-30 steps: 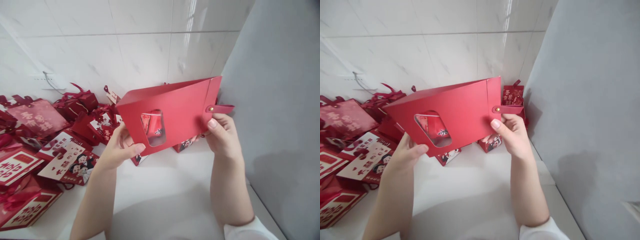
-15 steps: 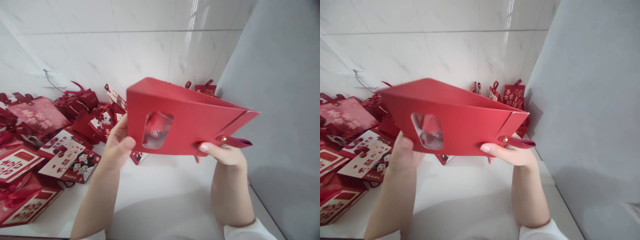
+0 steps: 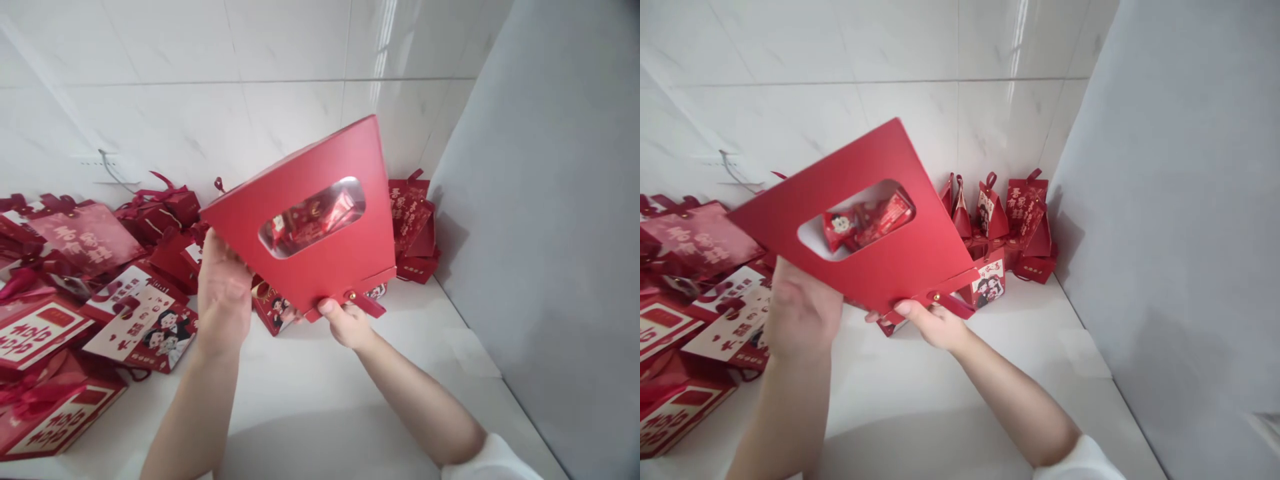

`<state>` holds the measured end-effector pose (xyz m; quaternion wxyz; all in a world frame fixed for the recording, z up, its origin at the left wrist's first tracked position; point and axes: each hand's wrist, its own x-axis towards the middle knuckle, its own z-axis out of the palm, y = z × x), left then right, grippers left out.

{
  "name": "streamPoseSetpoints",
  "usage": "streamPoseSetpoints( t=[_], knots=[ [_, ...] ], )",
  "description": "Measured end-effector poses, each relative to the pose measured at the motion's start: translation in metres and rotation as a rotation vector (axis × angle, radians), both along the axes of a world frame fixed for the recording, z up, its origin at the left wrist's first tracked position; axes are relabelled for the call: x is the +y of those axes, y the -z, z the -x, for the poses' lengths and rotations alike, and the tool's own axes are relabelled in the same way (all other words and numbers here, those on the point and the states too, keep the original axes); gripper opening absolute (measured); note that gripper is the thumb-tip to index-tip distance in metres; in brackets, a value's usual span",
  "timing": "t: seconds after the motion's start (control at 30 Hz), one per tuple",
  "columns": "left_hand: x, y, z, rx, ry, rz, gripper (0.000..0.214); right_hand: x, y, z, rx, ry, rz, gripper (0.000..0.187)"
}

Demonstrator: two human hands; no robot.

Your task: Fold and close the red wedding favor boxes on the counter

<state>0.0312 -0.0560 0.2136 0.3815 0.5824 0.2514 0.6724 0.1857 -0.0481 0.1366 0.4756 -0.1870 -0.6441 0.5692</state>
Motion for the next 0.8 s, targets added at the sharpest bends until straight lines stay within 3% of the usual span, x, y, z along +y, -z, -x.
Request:
streamPoseSetpoints(
  t=[0.07, 0.23, 0.37, 0.47, 0.67, 0.8],
  knots=[
    [0.002, -0.001, 0.000, -0.018, -0.058, -0.096, 0.061, 0.005, -0.003, -0.012, -0.039, -0.065, -0.022, 0.047],
    [-0.001, -0.006, 0.003, 0.033, -0.088, -0.192, 0.068, 0.020, -0.011, -0.043, -0.221, 0.015, -0.071, 0.027],
    [-0.007, -0.005, 0.007, 0.106, -0.053, -0.132, 0.071, 0.021, -0.024, -0.056, -0.294, -0.208, -0.011, 0.013],
    [-0.011, -0.005, 0.007, 0.110, -0.032, -0.125, 0.070, 0.019, -0.031, -0.060, -0.322, -0.256, -0.001, 0.012],
    [-0.014, -0.006, 0.007, 0.156, -0.006, -0.188, 0.068, 0.016, -0.030, -0.066, -0.427, -0.180, -0.136, 0.012],
    [-0.014, -0.007, 0.008, 0.160, 0.010, -0.197, 0.068, 0.016, -0.029, -0.069, -0.457, -0.150, -0.115, 0.017]
  ],
)
